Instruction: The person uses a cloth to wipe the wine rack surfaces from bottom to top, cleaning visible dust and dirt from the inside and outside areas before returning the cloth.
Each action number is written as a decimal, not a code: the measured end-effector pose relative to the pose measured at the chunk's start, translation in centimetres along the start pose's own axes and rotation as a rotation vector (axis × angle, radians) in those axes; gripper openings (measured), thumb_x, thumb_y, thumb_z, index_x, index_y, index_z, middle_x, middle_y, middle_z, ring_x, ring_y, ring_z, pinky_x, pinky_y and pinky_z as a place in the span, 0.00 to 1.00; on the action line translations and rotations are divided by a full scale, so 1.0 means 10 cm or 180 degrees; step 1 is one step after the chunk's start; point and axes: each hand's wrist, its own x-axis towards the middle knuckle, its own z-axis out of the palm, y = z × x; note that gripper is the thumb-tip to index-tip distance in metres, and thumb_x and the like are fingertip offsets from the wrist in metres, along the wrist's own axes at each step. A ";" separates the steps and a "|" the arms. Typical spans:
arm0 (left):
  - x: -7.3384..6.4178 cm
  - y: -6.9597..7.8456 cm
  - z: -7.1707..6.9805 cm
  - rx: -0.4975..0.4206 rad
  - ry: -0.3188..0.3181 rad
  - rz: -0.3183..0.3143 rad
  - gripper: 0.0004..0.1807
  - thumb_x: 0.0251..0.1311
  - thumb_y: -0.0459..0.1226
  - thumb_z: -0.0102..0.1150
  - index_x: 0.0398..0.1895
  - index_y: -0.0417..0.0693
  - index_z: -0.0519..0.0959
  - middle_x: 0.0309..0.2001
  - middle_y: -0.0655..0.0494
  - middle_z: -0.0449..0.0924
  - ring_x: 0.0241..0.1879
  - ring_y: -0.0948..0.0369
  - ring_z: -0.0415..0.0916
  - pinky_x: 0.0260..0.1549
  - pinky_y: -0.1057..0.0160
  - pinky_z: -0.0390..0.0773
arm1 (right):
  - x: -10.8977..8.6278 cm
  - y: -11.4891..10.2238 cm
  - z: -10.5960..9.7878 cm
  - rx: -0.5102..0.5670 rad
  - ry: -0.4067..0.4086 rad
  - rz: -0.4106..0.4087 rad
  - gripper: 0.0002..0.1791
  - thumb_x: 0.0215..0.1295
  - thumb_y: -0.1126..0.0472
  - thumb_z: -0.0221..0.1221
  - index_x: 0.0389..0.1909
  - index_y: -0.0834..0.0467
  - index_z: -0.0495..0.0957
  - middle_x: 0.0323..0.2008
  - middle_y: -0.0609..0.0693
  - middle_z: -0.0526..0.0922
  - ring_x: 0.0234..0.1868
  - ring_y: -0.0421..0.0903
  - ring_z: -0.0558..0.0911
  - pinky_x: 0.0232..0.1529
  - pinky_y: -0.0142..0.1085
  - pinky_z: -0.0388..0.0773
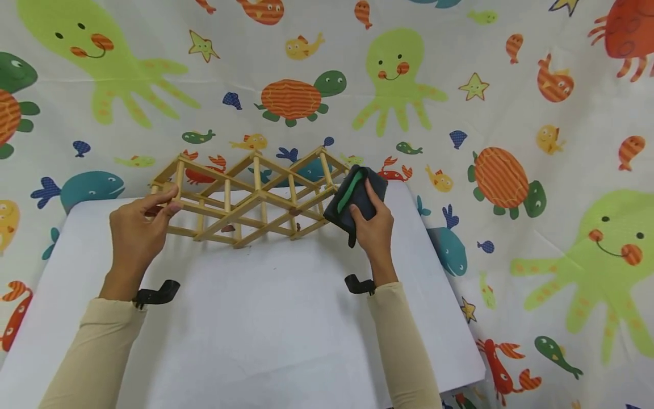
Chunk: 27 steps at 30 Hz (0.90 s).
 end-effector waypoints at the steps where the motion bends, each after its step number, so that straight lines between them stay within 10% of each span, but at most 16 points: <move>1: 0.00 0.01 0.00 0.0012 -0.0015 -0.0012 0.24 0.63 0.40 0.73 0.63 0.53 0.85 0.51 0.45 0.92 0.37 0.81 0.75 0.40 0.89 0.68 | -0.01 0.05 -0.03 -0.0105 0.0041 0.0100 0.39 0.74 0.58 0.67 0.74 0.20 0.66 0.82 0.50 0.64 0.80 0.52 0.67 0.75 0.53 0.73; 7: -0.02 0.00 0.00 0.0055 -0.0026 0.0000 0.23 0.63 0.38 0.73 0.62 0.48 0.85 0.50 0.41 0.91 0.40 0.50 0.85 0.39 0.88 0.66 | -0.07 0.06 -0.17 0.0036 0.0263 0.0099 0.39 0.73 0.63 0.66 0.73 0.21 0.69 0.81 0.47 0.65 0.78 0.50 0.68 0.73 0.45 0.76; 13: -0.01 -0.02 -0.01 -0.0006 0.0096 -0.0014 0.22 0.64 0.39 0.72 0.61 0.47 0.86 0.47 0.40 0.91 0.38 0.76 0.74 0.37 0.84 0.67 | -0.06 -0.31 -0.01 0.1005 -0.0072 -0.0775 0.38 0.71 0.70 0.66 0.77 0.42 0.71 0.79 0.51 0.68 0.75 0.55 0.70 0.67 0.36 0.81; 16: -0.02 -0.03 0.00 -0.0069 0.0093 -0.0070 0.22 0.64 0.39 0.72 0.61 0.49 0.86 0.49 0.42 0.92 0.38 0.81 0.72 0.39 0.86 0.69 | -0.06 -0.33 0.10 0.0581 -0.0215 -0.0900 0.37 0.72 0.66 0.67 0.77 0.38 0.71 0.77 0.53 0.71 0.71 0.54 0.75 0.65 0.41 0.83; 23: -0.04 -0.01 0.04 -0.0205 0.0053 0.0067 0.22 0.63 0.37 0.72 0.61 0.46 0.86 0.50 0.41 0.91 0.43 0.46 0.87 0.40 0.88 0.69 | -0.14 0.01 0.08 -0.0779 0.0221 -0.0830 0.37 0.70 0.63 0.69 0.76 0.37 0.72 0.70 0.63 0.77 0.67 0.61 0.80 0.61 0.60 0.84; 27: -0.04 -0.01 0.04 -0.0205 0.0093 0.0091 0.22 0.63 0.36 0.72 0.61 0.46 0.86 0.51 0.43 0.91 0.46 0.42 0.88 0.42 0.89 0.69 | -0.16 0.24 -0.01 -0.1286 0.0482 -0.0484 0.38 0.69 0.63 0.68 0.77 0.35 0.71 0.67 0.67 0.79 0.65 0.66 0.81 0.58 0.64 0.82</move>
